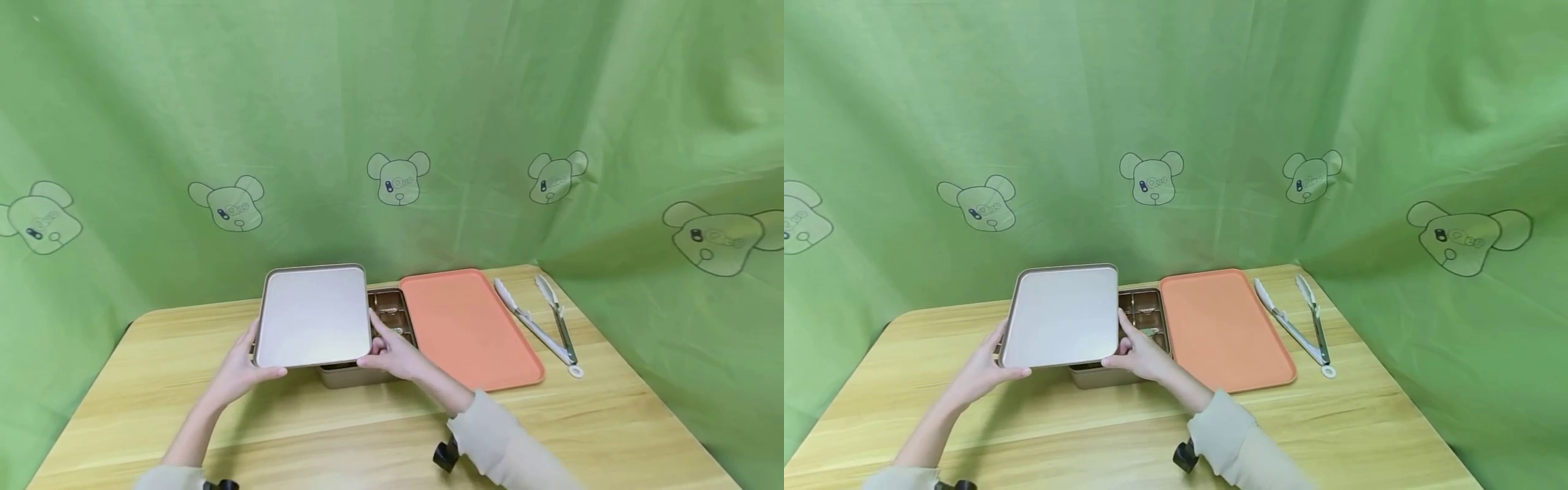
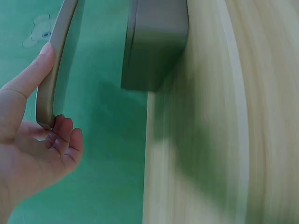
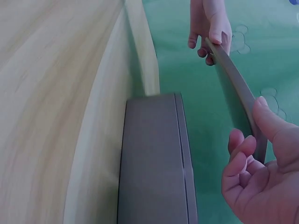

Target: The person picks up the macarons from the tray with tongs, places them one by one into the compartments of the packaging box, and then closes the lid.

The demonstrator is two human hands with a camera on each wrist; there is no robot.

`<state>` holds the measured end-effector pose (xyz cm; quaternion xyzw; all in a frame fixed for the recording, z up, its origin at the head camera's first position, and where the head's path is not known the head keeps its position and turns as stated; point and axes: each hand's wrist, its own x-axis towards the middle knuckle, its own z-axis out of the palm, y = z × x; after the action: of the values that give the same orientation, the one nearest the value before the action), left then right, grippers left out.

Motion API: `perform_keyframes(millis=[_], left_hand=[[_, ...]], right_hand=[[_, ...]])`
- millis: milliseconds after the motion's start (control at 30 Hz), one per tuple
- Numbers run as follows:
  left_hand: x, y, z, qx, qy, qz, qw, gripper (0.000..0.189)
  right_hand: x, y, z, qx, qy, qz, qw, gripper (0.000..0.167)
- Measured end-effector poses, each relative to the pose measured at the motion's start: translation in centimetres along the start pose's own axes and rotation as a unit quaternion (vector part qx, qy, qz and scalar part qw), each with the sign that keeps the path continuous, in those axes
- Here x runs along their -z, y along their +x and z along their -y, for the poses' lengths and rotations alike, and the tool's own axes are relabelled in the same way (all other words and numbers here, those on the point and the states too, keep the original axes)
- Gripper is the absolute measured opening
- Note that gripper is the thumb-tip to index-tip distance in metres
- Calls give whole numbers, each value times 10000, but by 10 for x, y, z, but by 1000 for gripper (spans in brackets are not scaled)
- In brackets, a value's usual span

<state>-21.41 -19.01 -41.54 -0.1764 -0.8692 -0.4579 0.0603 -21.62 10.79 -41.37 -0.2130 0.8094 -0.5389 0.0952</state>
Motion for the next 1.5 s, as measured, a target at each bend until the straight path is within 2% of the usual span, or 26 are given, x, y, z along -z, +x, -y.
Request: perform_keyframes(millis=[167, 233, 400, 467, 733, 900, 1167, 1500], left_hand=[[-20, 13, -12, 1, -188, 75, 9998, 104], [-28, 19, -17, 9, -315, 122, 9994, 105], [-51, 29, -24, 205, -467, 200, 9985, 106], [-60, 31, -26, 271, -508, 189, 9982, 105], [-81, 32, -28, 266, -910, -37, 9955, 104], [-92, 31, -33, 381, -973, -199, 9943, 105], [-96, 28, -37, 447, -1081, -304, 9927, 106], [-86, 26, -37, 414, -909, -327, 9945, 107]], right_hand=[[23, -11, -9, -85, 41, 66, 9999, 94], [32, -19, -4, -111, -8, 76, 9999, 92], [51, -33, -8, -203, 167, 9, 9997, 92], [57, -36, -18, -270, 308, -10, 9992, 93], [72, -43, -30, -387, 588, 106, 9975, 94], [82, -46, -34, -411, 568, 136, 9975, 95], [90, -46, -32, -348, 511, 306, 9976, 94], [83, -40, -32, -263, 664, 425, 9965, 95]])
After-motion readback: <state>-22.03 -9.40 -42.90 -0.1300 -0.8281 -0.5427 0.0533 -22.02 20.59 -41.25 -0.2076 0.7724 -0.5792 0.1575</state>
